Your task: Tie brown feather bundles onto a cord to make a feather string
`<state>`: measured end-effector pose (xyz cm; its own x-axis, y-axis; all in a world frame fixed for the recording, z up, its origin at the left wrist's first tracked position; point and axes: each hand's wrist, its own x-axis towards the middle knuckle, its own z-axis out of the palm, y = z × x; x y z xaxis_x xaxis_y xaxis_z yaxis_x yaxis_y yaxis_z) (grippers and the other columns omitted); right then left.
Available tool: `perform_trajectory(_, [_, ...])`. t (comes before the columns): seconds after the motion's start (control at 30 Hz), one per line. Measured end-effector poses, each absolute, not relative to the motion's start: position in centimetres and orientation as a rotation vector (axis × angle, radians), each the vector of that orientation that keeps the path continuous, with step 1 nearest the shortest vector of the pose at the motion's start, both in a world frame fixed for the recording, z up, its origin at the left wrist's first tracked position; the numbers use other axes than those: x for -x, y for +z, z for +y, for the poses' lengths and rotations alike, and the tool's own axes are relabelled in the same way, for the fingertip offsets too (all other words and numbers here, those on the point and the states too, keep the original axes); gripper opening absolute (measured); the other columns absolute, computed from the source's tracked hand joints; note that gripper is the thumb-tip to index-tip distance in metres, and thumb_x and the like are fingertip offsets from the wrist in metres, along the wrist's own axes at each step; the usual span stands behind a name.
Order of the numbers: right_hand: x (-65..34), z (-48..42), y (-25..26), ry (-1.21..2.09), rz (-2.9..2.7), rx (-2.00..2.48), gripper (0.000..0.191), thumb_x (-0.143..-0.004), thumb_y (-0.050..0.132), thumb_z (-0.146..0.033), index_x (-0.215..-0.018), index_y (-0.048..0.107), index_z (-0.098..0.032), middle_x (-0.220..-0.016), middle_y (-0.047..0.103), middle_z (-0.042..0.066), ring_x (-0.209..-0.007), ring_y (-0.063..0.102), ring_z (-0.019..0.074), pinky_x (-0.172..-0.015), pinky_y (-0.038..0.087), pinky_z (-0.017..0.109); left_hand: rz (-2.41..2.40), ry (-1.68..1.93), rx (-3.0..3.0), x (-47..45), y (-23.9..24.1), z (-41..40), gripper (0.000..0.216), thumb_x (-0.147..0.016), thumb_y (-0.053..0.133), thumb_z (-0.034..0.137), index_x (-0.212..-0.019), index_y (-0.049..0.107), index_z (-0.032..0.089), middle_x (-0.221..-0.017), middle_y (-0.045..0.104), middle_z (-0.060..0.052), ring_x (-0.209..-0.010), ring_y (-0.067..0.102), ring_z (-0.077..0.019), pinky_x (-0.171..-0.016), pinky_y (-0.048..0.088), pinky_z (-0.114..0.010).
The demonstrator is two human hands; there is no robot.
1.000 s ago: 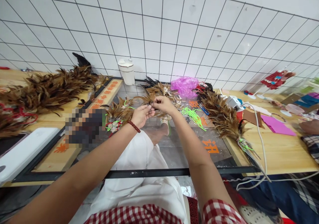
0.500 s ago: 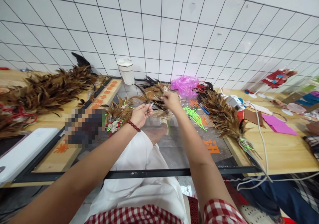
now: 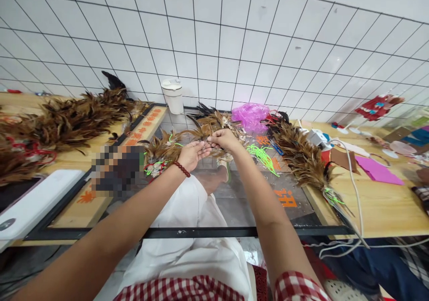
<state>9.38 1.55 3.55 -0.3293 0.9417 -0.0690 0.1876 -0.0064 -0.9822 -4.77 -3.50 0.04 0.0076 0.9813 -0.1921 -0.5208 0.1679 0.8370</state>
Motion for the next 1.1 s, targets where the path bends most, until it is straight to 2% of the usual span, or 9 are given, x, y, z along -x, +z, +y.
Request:
perform_trajectory(0.2, [-9.4,1.4,3.6,1.225,-1.834,1.178,0.028,-0.058,0.075,-0.039,-0.057,0.062,-0.014,-0.050,0.057,-0.002,-0.046,0.046,0.0069,-0.048,0.038,0.020,1.002,1.256,-0.786,4.2,0.3,-4.0,0.010,-0.077,0.063,0.013,-0.069,0.061,0.008,-0.059,0.064,-0.005,-0.050,0.060,-0.0105,-0.055,0.051,-0.024])
perform_trajectory(0.4, [-11.5,1.7,5.2,0.380,-2.213,1.564,0.007,-0.064,0.068,-0.022,-0.061,0.069,-0.016,-0.057,0.062,0.001,-0.057,0.053,0.0123,-0.056,0.037,0.023,0.996,1.306,-0.745,4.2,0.5,-4.1,0.011,-0.078,0.063,0.015,-0.069,0.059,0.009,-0.054,0.059,-0.001,-0.045,0.057,-0.0089,-0.048,0.047,-0.021])
perform_trajectory(0.43, [-11.9,1.8,5.3,0.329,-2.281,1.605,0.003,-0.062,0.068,-0.018,-0.063,0.070,-0.017,-0.060,0.064,0.001,-0.059,0.055,0.0134,-0.058,0.037,0.024,0.983,1.324,-0.720,4.2,0.5,-4.1,0.011,-0.078,0.063,0.015,-0.069,0.059,0.010,-0.055,0.059,-0.001,-0.046,0.057,-0.0086,-0.048,0.047,-0.021])
perform_trajectory(0.6, [-12.1,1.4,4.6,0.329,-2.532,1.708,0.019,-0.051,0.071,-0.005,-0.064,0.071,-0.020,-0.065,0.067,0.003,-0.063,0.059,0.0168,-0.059,0.041,0.025,0.962,1.357,-0.649,4.4,0.6,-3.9,0.011,-0.077,0.065,0.016,-0.070,0.058,0.010,-0.057,0.059,-0.001,-0.048,0.057,-0.0078,-0.053,0.049,-0.021])
perform_trajectory(0.7, [-11.9,1.4,4.4,0.289,-2.533,1.718,0.013,-0.055,0.069,-0.005,-0.058,0.068,-0.017,-0.061,0.065,0.005,-0.061,0.059,0.0171,-0.058,0.041,0.026,0.967,1.353,-0.645,4.5,0.6,-3.9,0.011,-0.077,0.064,0.015,-0.070,0.058,0.010,-0.057,0.059,-0.001,-0.049,0.057,-0.0076,-0.054,0.049,-0.021])
perform_trajectory(0.83, [-12.3,1.6,5.1,0.575,-2.336,1.621,0.004,-0.066,0.068,-0.017,-0.062,0.066,-0.016,-0.054,0.063,0.002,-0.051,0.055,0.0128,-0.051,0.040,0.023,0.942,1.366,-0.643,4.5,0.5,-3.9,0.010,-0.078,0.063,0.015,-0.071,0.057,0.010,-0.059,0.060,-0.001,-0.050,0.058,-0.0083,-0.055,0.050,-0.022])
perform_trajectory(0.9, [-12.6,1.7,5.5,0.807,-2.132,1.573,0.007,-0.069,0.067,-0.021,-0.065,0.065,-0.016,-0.050,0.061,0.000,-0.044,0.052,0.0108,-0.045,0.039,0.021,0.937,1.374,-0.636,4.5,0.5,-3.9,0.010,-0.079,0.062,0.014,-0.071,0.057,0.009,-0.060,0.060,-0.002,-0.051,0.059,-0.0087,-0.056,0.050,-0.022])
perform_trajectory(1.0, [-12.7,1.7,5.8,1.041,-1.838,1.480,0.013,-0.068,0.069,-0.019,-0.062,0.060,-0.014,-0.046,0.059,0.000,-0.040,0.051,0.0084,-0.039,0.039,0.018,0.940,1.378,-0.618,4.6,0.5,-3.9,0.009,-0.079,0.061,0.013,-0.072,0.058,0.009,-0.060,0.060,-0.002,-0.052,0.060,-0.0090,-0.056,0.050,-0.022])
perform_trajectory(1.1, [-12.4,1.5,6.0,1.297,-1.596,1.320,0.014,-0.066,0.073,-0.018,-0.064,0.060,-0.014,-0.052,0.063,0.001,-0.044,0.056,0.0076,-0.043,0.045,0.016,0.934,1.375,-0.603,4.6,0.4,-3.8,0.008,-0.079,0.062,0.013,-0.073,0.058,0.009,-0.060,0.061,-0.002,-0.052,0.060,-0.0091,-0.057,0.051,-0.023])
